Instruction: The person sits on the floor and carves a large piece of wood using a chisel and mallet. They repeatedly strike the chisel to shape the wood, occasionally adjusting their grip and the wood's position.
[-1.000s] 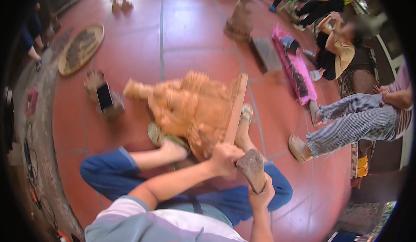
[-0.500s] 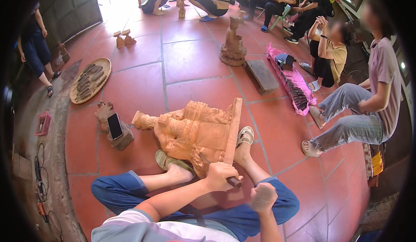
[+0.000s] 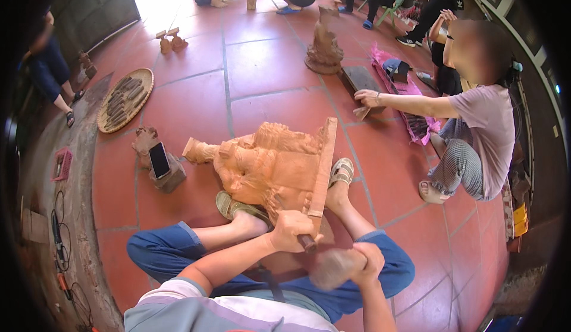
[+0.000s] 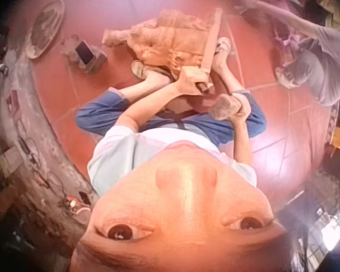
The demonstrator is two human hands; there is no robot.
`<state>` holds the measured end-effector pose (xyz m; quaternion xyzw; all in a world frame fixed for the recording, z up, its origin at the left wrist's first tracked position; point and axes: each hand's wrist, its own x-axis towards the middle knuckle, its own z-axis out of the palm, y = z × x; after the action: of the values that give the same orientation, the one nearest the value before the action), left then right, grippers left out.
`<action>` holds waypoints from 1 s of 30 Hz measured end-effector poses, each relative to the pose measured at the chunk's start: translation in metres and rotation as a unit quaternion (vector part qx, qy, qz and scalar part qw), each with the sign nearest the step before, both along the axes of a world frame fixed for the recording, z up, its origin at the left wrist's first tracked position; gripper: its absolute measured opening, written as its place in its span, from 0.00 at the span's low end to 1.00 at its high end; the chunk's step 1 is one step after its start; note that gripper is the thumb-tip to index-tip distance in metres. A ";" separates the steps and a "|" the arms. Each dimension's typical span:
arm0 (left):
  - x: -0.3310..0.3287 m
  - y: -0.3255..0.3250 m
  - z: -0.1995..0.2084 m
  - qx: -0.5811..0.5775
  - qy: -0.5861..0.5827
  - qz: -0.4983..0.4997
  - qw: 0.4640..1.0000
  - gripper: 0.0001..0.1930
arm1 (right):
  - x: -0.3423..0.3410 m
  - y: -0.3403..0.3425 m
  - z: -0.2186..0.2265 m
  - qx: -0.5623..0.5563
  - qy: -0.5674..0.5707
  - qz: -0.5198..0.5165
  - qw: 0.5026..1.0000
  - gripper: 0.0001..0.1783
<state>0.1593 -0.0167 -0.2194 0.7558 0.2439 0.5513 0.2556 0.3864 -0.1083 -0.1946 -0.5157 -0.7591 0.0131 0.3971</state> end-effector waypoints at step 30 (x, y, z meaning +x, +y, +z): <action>-0.181 0.012 0.043 -0.010 0.401 0.110 0.910 0.09 | 0.004 0.074 -0.159 -0.477 0.499 -0.103 0.716 0.23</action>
<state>-0.0215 -0.0044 -0.1769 0.8791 0.4125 0.2243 0.0817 0.3902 -0.0344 -0.3537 -0.6300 -0.2861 0.5880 0.4189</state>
